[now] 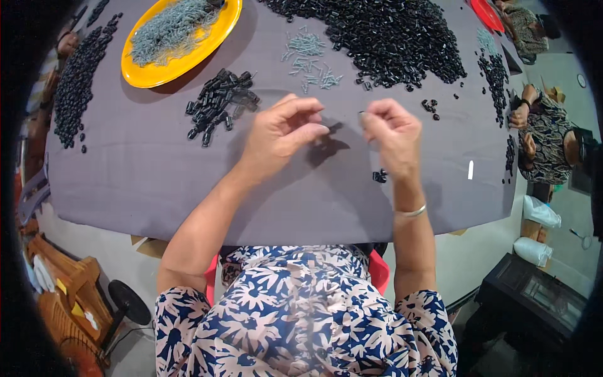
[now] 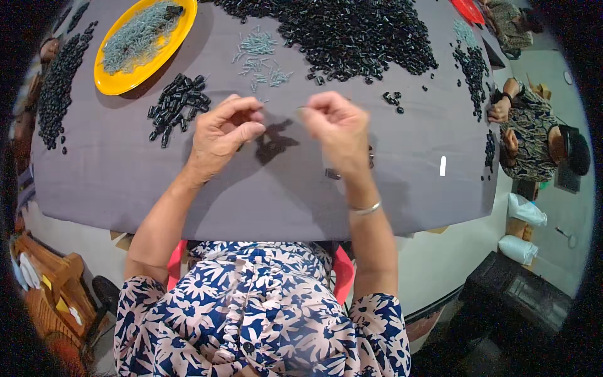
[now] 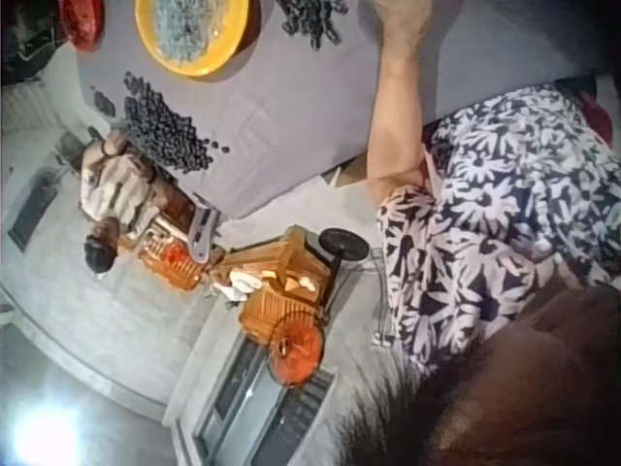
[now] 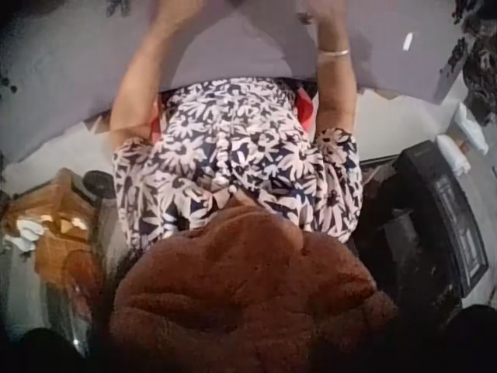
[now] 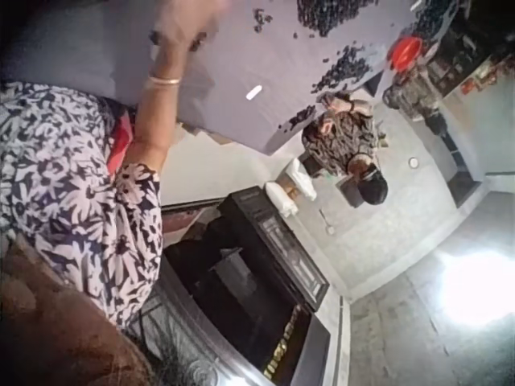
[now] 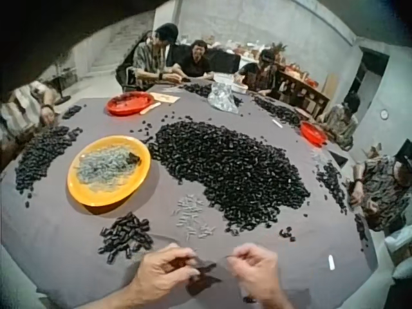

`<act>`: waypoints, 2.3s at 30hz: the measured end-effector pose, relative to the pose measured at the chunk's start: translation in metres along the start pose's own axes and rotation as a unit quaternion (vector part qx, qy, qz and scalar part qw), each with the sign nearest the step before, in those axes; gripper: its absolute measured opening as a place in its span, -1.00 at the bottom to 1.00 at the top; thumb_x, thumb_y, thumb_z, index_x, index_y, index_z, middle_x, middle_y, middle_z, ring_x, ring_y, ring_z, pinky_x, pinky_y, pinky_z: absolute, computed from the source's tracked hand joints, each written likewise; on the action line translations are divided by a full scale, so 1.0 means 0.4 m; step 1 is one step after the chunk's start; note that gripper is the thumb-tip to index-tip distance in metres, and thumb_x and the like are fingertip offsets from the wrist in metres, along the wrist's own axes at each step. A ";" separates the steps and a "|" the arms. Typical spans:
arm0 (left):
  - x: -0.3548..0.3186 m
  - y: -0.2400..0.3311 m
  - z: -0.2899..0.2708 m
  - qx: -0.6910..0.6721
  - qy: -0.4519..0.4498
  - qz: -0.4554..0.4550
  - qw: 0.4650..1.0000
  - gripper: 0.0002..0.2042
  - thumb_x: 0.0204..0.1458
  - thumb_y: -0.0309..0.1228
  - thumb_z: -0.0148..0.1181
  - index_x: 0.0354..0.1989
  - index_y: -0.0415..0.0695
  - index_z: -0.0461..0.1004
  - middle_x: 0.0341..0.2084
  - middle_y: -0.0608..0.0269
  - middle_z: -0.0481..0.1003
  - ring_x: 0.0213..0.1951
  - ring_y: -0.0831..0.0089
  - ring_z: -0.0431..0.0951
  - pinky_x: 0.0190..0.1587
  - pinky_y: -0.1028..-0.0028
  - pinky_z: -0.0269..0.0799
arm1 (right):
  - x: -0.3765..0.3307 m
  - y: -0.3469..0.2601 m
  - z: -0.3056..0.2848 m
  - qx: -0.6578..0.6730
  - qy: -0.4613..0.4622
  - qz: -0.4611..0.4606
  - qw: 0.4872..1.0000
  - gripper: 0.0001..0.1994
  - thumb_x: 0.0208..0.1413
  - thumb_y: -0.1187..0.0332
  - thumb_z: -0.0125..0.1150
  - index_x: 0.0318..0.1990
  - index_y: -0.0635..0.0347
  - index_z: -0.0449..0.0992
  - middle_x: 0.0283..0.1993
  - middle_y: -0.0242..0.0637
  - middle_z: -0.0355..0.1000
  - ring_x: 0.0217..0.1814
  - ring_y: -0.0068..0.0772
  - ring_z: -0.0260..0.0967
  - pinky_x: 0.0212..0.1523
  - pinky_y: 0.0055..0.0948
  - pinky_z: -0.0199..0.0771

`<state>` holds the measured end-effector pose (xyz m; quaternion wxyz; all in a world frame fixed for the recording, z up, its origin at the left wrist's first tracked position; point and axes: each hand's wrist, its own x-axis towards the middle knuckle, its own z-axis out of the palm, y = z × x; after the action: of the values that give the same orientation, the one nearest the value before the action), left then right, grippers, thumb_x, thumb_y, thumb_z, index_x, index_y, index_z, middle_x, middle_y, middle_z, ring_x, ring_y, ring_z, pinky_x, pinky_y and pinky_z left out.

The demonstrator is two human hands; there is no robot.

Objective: Assembling small black and green plastic parts by hand at a workstation.

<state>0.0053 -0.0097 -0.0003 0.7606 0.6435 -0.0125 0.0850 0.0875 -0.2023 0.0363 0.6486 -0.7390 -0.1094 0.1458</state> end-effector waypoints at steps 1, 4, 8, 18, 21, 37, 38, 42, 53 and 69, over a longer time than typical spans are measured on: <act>-0.003 -0.001 0.002 0.002 0.002 -0.002 1.000 -0.77 0.04 -0.62 0.22 -0.10 -0.30 0.50 -0.31 0.33 0.43 -0.26 0.64 0.49 -0.24 0.63 0.44 | -0.014 0.006 0.036 0.029 -0.015 0.000 0.999 -0.99 0.08 0.56 0.21 -0.35 0.27 0.51 -0.52 -0.51 0.41 -0.53 -0.78 0.28 -0.53 -0.75 0.22; -0.008 -0.009 0.010 -0.094 0.027 -0.036 0.995 -0.80 0.06 -0.60 0.23 -0.12 -0.32 0.54 -0.33 0.32 0.45 -0.34 0.62 0.49 -0.33 0.63 0.44 | -0.022 0.023 0.126 0.064 -0.028 -0.009 0.998 -0.97 0.12 0.57 0.19 -0.29 0.30 0.51 -0.48 -0.48 0.43 -0.50 -0.78 0.30 -0.51 -0.74 0.27; -0.004 -0.029 -0.007 -0.105 0.123 -0.018 0.987 -0.85 0.05 -0.59 0.24 -0.19 -0.29 0.58 -0.35 0.29 0.50 -0.45 0.62 0.48 -0.40 0.65 0.41 | -0.011 0.013 0.179 0.002 -0.046 -0.081 0.996 -0.93 0.21 0.53 0.11 -0.23 0.30 0.51 -0.41 -0.46 0.46 -0.44 -0.74 0.35 -0.44 -0.71 0.37; 0.023 0.010 -0.047 -0.036 0.207 0.017 0.978 -0.92 0.11 -0.53 0.20 -0.28 -0.27 0.56 -0.45 0.35 0.49 -0.44 0.64 0.52 -0.41 0.65 0.42 | 0.103 0.018 0.062 -0.177 -0.007 -0.136 0.975 -0.90 0.16 0.55 0.11 -0.23 0.28 0.55 -0.38 -0.48 0.46 -0.43 -0.71 0.31 -0.41 -0.66 0.36; 0.027 0.007 -0.055 -0.038 0.191 0.003 0.981 -0.92 0.11 -0.54 0.19 -0.26 -0.26 0.55 -0.41 0.35 0.48 -0.44 0.64 0.52 -0.42 0.65 0.42 | 0.106 0.040 0.057 -0.200 -0.071 -0.137 0.968 -0.91 0.11 0.56 0.16 -0.24 0.28 0.54 -0.41 -0.46 0.43 -0.45 -0.67 0.30 -0.42 -0.62 0.34; 0.019 -0.016 -0.042 0.039 0.119 -0.013 0.992 -0.89 0.08 -0.59 0.16 -0.22 -0.27 0.54 -0.38 0.35 0.44 -0.42 0.66 0.49 -0.42 0.65 0.44 | 0.128 0.039 0.068 -0.262 -0.187 -0.155 0.934 -0.96 0.05 0.50 0.22 -0.37 0.27 0.50 -0.48 -0.42 0.42 -0.46 -0.64 0.36 -0.44 -0.56 0.36; 0.018 -0.017 -0.040 0.039 0.119 -0.014 0.992 -0.89 0.08 -0.59 0.16 -0.22 -0.27 0.54 -0.38 0.35 0.44 -0.42 0.66 0.49 -0.42 0.65 0.44 | 0.119 0.032 0.065 -0.177 -0.175 -0.081 0.965 -0.96 0.09 0.49 0.20 -0.36 0.25 0.50 -0.47 -0.46 0.41 -0.46 -0.70 0.34 -0.46 -0.62 0.36; 0.015 -0.019 -0.037 0.055 0.075 -0.022 0.995 -0.88 0.09 -0.61 0.15 -0.20 -0.28 0.53 -0.36 0.37 0.42 -0.39 0.66 0.49 -0.40 0.66 0.42 | 0.078 0.000 0.098 -0.053 -0.158 -0.012 0.986 -0.98 0.14 0.49 0.18 -0.32 0.22 0.50 -0.46 -0.49 0.42 -0.46 -0.78 0.33 -0.49 -0.74 0.38; 0.018 -0.014 -0.031 0.081 0.072 -0.016 0.994 -0.89 0.01 -0.60 0.20 -0.28 -0.29 0.54 -0.48 0.33 0.44 -0.48 0.63 0.51 -0.41 0.62 0.43 | 0.070 0.004 0.108 -0.135 -0.140 -0.182 0.964 -0.94 0.13 0.60 0.12 -0.29 0.29 0.51 -0.33 -0.49 0.41 -0.42 -0.76 0.29 -0.46 -0.70 0.31; 0.018 -0.024 -0.028 0.117 0.077 -0.005 0.990 -0.89 -0.01 -0.60 0.23 -0.29 -0.28 0.57 -0.50 0.27 0.48 -0.51 0.58 0.52 -0.42 0.57 0.44 | 0.058 -0.008 0.138 -0.297 -0.103 -0.401 0.860 -0.83 -0.08 0.69 0.10 -0.33 0.26 0.52 -0.42 -0.26 0.39 -0.44 -0.29 0.39 -0.41 -0.40 0.41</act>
<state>0.0129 0.0005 -0.0106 0.6789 0.7200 0.0594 0.1312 0.0895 -0.1427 0.0315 0.3861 -0.7692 -0.5010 -0.0911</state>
